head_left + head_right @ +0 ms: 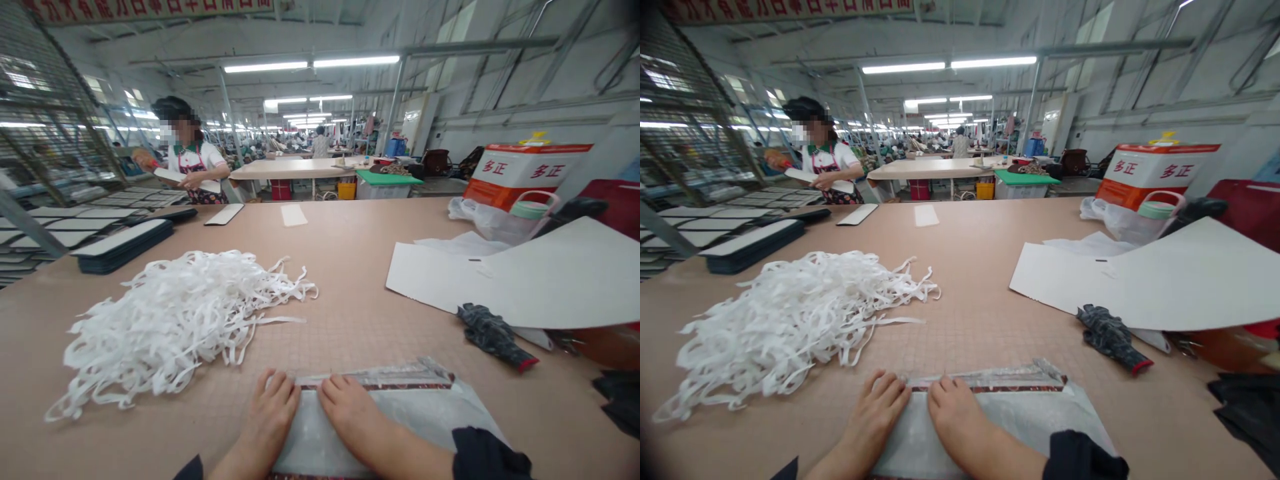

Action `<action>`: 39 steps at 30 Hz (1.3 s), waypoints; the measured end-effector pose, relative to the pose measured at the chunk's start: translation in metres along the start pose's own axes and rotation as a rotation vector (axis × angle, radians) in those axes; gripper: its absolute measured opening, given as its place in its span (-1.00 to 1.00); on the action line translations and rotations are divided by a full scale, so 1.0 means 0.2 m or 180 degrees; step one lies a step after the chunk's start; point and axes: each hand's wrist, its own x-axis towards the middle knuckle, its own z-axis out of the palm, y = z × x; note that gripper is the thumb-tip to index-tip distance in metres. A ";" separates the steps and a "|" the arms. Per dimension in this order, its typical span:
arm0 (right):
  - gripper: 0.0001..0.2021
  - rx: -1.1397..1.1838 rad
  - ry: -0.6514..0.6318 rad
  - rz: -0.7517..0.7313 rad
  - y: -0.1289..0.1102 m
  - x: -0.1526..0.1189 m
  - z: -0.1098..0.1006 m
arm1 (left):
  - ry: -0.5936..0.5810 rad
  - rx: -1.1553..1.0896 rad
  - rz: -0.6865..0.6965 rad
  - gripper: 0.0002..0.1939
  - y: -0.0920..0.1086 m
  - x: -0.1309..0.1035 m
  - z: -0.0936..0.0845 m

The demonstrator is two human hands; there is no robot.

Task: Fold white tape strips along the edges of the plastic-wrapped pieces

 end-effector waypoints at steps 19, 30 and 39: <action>-0.82 0.0912 -0.0293 0.0326 -0.08 0.25 -0.01 | 0.0370 -0.0737 -0.0547 -0.79 -0.01 -0.10 -0.02; -0.83 0.1153 -0.0246 -0.0015 -0.04 0.27 0.02 | 0.0526 -0.0889 -0.0707 -0.79 0.00 -0.10 -0.04; -0.86 0.1006 -0.0444 -0.0093 -0.04 0.23 -0.03 | 0.0634 -0.0676 -0.0808 -0.82 -0.01 -0.14 0.02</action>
